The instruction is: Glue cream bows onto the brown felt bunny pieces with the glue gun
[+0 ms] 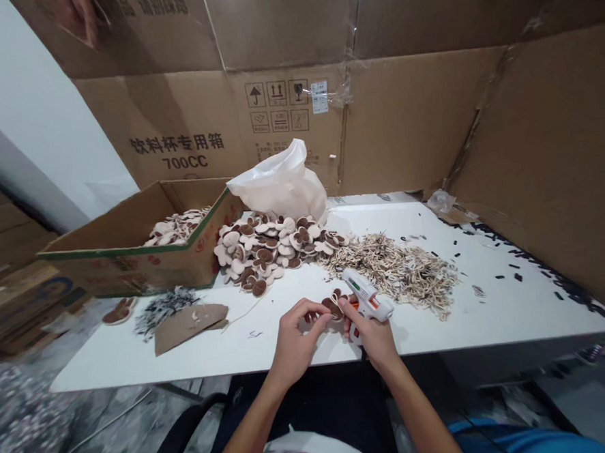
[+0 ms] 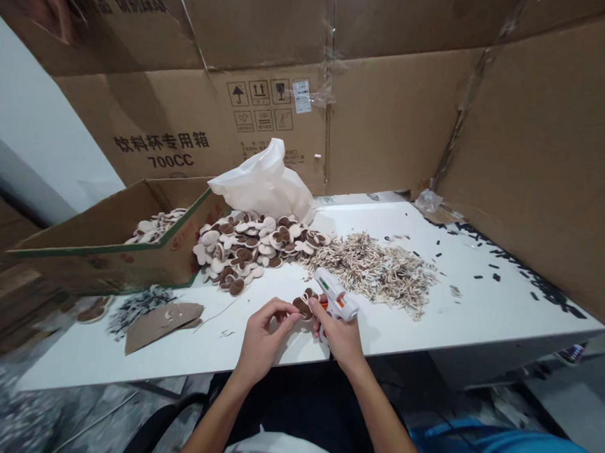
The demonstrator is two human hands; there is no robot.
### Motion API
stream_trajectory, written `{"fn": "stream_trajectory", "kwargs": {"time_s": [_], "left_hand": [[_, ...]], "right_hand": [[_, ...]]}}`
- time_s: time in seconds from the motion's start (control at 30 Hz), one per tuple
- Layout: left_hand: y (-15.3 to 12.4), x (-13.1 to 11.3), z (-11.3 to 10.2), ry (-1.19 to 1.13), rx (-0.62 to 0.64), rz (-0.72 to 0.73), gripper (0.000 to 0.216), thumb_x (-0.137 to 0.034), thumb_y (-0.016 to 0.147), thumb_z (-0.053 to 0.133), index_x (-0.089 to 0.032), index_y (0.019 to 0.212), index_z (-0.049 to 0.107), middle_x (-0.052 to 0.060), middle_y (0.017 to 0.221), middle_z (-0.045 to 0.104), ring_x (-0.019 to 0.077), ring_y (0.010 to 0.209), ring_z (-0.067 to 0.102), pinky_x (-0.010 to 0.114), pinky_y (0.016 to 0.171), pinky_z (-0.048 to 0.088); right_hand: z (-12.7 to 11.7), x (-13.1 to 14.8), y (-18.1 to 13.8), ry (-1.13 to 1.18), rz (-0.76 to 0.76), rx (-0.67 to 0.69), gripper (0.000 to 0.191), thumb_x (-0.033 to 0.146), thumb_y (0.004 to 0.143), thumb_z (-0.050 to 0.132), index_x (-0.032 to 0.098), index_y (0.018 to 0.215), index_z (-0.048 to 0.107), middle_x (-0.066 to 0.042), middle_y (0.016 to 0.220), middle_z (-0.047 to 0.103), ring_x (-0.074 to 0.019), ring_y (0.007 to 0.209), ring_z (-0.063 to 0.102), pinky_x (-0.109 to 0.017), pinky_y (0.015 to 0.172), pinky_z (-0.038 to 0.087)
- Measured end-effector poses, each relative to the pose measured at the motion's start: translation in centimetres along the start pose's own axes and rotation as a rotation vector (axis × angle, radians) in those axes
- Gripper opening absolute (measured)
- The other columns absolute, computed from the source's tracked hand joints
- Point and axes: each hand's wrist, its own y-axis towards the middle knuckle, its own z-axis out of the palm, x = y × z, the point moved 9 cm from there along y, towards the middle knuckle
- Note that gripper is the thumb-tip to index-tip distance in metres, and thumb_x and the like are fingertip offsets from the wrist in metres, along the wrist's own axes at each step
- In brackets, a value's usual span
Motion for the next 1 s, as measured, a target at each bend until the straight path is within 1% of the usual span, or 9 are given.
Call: {"fn": "stream_trajectory", "kwargs": {"time_s": [0.23, 0.47, 0.67, 1.0], "left_hand": [[0.03, -0.52, 0.29, 0.017, 0.035, 0.042, 0.011, -0.030, 0.092, 0.070, -0.020, 0.089, 0.075, 0.003, 0.086, 0.068, 0.0178, 0.079, 0.055, 0.029, 0.077, 0.043], [-0.05, -0.35, 0.14, 0.019, 0.018, 0.031, 0.011, -0.030, 0.092, 0.069, -0.020, 0.090, 0.074, 0.003, 0.086, 0.067, 0.0176, 0.080, 0.056, 0.029, 0.076, 0.043], [-0.02, -0.37, 0.13, 0.022, 0.014, 0.043, 0.011, -0.030, 0.092, 0.069, -0.020, 0.091, 0.073, 0.002, 0.085, 0.066, 0.0170, 0.079, 0.055, 0.028, 0.075, 0.043], [-0.05, -0.35, 0.04, 0.033, -0.003, 0.040, 0.011, -0.031, 0.092, 0.069, -0.020, 0.091, 0.073, 0.003, 0.085, 0.065, 0.0170, 0.078, 0.056, 0.028, 0.074, 0.044]], "right_hand": [[0.17, 0.23, -0.18, -0.016, -0.018, 0.033, 0.037, 0.052, 0.079, 0.082, 0.021, 0.086, 0.063, 0.004, 0.050, 0.061, -0.0140, 0.041, 0.053, -0.026, 0.045, 0.044], [0.23, -0.05, -0.23, -0.028, 0.005, 0.052, 0.037, 0.052, 0.081, 0.081, 0.021, 0.090, 0.061, 0.004, 0.051, 0.062, -0.0133, 0.042, 0.053, -0.025, 0.046, 0.043], [0.23, 0.12, -0.30, -0.040, 0.012, 0.046, 0.038, 0.051, 0.080, 0.081, 0.021, 0.092, 0.062, 0.005, 0.050, 0.061, -0.0128, 0.041, 0.054, -0.024, 0.046, 0.044], [0.41, 0.58, -0.26, -0.099, -0.042, 0.077, 0.033, 0.050, 0.085, 0.077, 0.021, 0.090, 0.063, 0.007, 0.047, 0.057, -0.0134, 0.041, 0.051, -0.027, 0.048, 0.042]]}}
